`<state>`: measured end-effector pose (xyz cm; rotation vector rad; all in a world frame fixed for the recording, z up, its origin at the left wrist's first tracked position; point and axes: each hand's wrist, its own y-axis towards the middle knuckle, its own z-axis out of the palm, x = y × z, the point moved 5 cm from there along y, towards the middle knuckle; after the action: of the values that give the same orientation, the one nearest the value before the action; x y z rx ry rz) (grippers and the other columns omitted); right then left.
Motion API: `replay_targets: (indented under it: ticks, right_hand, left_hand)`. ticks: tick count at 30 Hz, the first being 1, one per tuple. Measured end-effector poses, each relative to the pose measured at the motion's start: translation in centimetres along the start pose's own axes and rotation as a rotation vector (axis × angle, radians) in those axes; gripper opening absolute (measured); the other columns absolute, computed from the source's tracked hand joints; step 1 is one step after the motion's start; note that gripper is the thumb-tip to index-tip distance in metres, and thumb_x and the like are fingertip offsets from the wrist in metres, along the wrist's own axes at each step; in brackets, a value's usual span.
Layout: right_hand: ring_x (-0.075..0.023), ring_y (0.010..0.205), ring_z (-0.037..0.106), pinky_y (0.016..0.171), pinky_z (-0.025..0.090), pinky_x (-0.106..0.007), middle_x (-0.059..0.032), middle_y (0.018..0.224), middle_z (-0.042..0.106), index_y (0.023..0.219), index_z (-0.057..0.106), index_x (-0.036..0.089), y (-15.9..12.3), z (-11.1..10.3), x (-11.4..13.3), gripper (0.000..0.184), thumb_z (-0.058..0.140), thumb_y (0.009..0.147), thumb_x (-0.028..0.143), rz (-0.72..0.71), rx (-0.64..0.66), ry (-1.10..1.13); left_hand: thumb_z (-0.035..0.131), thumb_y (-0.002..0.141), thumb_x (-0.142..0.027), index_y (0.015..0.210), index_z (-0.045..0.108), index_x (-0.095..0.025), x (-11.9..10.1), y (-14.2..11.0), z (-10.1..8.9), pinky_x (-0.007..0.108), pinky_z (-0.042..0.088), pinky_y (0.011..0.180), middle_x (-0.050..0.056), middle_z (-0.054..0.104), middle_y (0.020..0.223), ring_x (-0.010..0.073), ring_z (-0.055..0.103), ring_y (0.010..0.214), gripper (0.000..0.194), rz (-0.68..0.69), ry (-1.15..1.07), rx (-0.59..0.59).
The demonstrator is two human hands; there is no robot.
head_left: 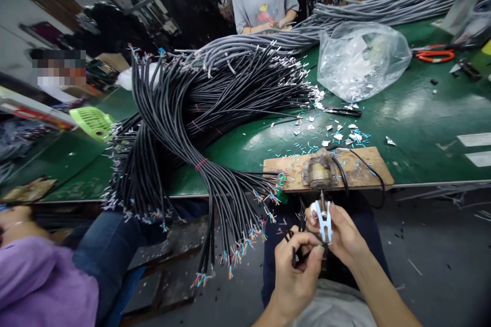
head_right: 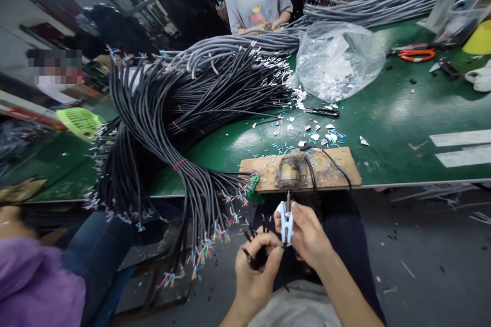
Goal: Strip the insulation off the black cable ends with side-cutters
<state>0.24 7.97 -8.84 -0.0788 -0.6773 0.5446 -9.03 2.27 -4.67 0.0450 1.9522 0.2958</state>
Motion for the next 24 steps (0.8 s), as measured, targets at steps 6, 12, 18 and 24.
replay_targets:
  ticks: [6, 12, 18, 24]
  right_hand:
    - [-0.0112, 0.054, 0.048, 0.051, 0.042, -0.024, -0.0056, 0.067, 0.059, 0.083, 0.069, 0.015, 0.1, -2.1, -0.7, 0.052, 0.051, 0.076, 0.064, -0.006, -0.073, -0.048]
    - [-0.0110, 0.060, 0.047, 0.057, 0.041, -0.024, -0.0013, 0.067, 0.054, 0.082, 0.067, 0.018, -2.3, -5.7, -0.1, 0.026, 0.062, 0.079, 0.043, -0.143, -0.205, -0.178]
    - [-0.0144, 0.074, 0.049, 0.066, 0.039, -0.026, -0.0009, 0.076, 0.056, 0.080, 0.063, 0.021, -7.3, -3.4, 1.9, 0.019, 0.068, 0.071, 0.005, -0.657, -0.295, -0.879]
    - [-0.0182, 0.078, 0.048, 0.068, 0.040, -0.032, -0.0045, 0.080, 0.057, 0.093, 0.060, 0.018, -7.1, 2.2, 1.1, 0.024, 0.069, 0.072, 0.011, -0.796, -0.074, -1.275]
  left_hand:
    - [0.054, 0.082, -0.020, 0.074, 0.059, -0.015, 0.3, -0.1, 0.1, 0.018, 0.036, 0.049, 0.000, 0.053, 0.061, 0.0093, 0.046, 0.053, 0.010, -0.040, -0.006, 0.041]
    - [0.056, 0.080, -0.022, 0.071, 0.062, -0.015, 0.5, -1.0, -0.1, 0.022, 0.037, 0.057, 0.001, 0.055, 0.059, 0.0117, 0.048, 0.057, 0.013, -0.070, -0.007, 0.125]
    - [0.048, 0.088, -0.017, 0.098, 0.067, -0.017, 2.1, -1.8, 0.4, 0.022, 0.042, 0.062, 0.003, 0.065, 0.069, 0.0123, 0.057, 0.062, 0.023, -0.251, -0.055, 0.186]
    - [0.048, 0.077, -0.003, 0.086, 0.069, -0.016, 2.4, -2.3, 0.9, 0.024, 0.039, 0.063, 0.004, 0.064, 0.071, 0.0152, 0.054, 0.067, 0.027, -0.192, 0.149, 0.229]
